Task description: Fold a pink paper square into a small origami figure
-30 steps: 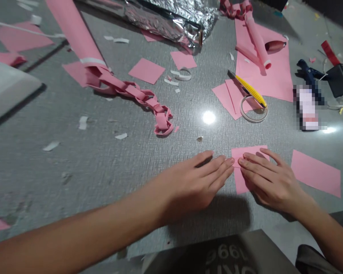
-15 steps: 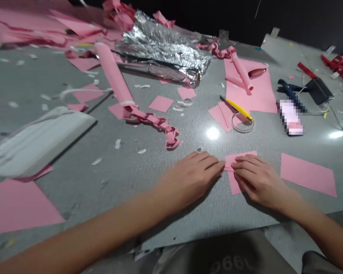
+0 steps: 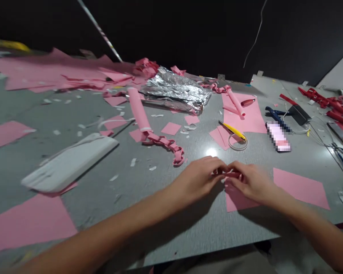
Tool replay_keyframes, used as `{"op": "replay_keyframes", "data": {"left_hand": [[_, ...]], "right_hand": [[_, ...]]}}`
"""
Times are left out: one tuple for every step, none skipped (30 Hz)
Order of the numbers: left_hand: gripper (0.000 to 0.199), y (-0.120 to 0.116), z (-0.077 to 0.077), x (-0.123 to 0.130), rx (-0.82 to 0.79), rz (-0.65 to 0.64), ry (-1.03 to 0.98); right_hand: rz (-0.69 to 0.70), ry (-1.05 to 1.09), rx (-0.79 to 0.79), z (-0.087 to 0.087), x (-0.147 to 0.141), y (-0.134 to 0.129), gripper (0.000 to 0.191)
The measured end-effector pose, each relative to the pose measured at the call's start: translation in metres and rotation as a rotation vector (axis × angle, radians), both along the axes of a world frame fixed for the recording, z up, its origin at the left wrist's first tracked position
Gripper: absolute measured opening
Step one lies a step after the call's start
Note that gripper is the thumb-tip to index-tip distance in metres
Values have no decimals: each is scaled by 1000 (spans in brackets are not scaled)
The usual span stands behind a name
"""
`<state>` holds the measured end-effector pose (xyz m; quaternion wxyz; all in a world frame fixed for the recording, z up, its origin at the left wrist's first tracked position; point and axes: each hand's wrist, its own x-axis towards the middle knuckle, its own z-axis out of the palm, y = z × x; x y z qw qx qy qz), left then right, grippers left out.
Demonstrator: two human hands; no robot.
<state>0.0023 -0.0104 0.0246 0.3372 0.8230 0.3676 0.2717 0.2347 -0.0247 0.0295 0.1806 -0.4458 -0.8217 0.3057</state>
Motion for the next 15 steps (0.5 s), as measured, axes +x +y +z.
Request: {"op": "replay_keyframes", "data": {"left_hand": [[10, 3, 9, -3, -14, 24, -51], [13, 5, 16, -5, -32, 54, -100], [14, 6, 22, -8, -51, 86, -149], [15, 8, 26, -10, -74, 115, -191], [15, 9, 27, -11, -103, 137, -227], [14, 9, 25, -12, -139, 150, -255], [13, 9, 22, -13, -180, 154, -278], [13, 10, 16, -13, -227, 153, -298], [12, 10, 10, -12, -277, 150, -319], [12, 9, 3, -12, -328, 151, -343], [12, 9, -4, -11, -377, 159, -374], [14, 9, -10, -11, -423, 175, -411], [16, 8, -15, -10, -465, 198, -452], [19, 7, -19, -10, -502, 227, -497], [21, 7, -23, -10, -533, 258, -542]], "right_hand": [[7, 29, -34, 5, -1, 5, 5], [17, 61, -68, 10, -3, 10, 12], [26, 94, -101, 14, -5, 14, 18], [35, 125, -129, 17, -7, 17, 23], [43, 152, -154, 19, -9, 19, 25], [45, 179, -175, 19, -11, 21, 25], [42, 205, -192, 18, -13, 21, 24], [33, 230, -209, 15, -14, 21, 24], [18, 256, -227, 11, -14, 20, 24], [0, 283, -249, 7, -14, 19, 26], [-20, 311, -278, 2, -14, 18, 28], [-46, 341, -313, -2, -13, 17, 30], [-76, 373, -354, -7, -13, 15, 32], [-114, 410, -394, -11, -13, 14, 34], [-157, 447, -429, -15, -13, 12, 36]]}}
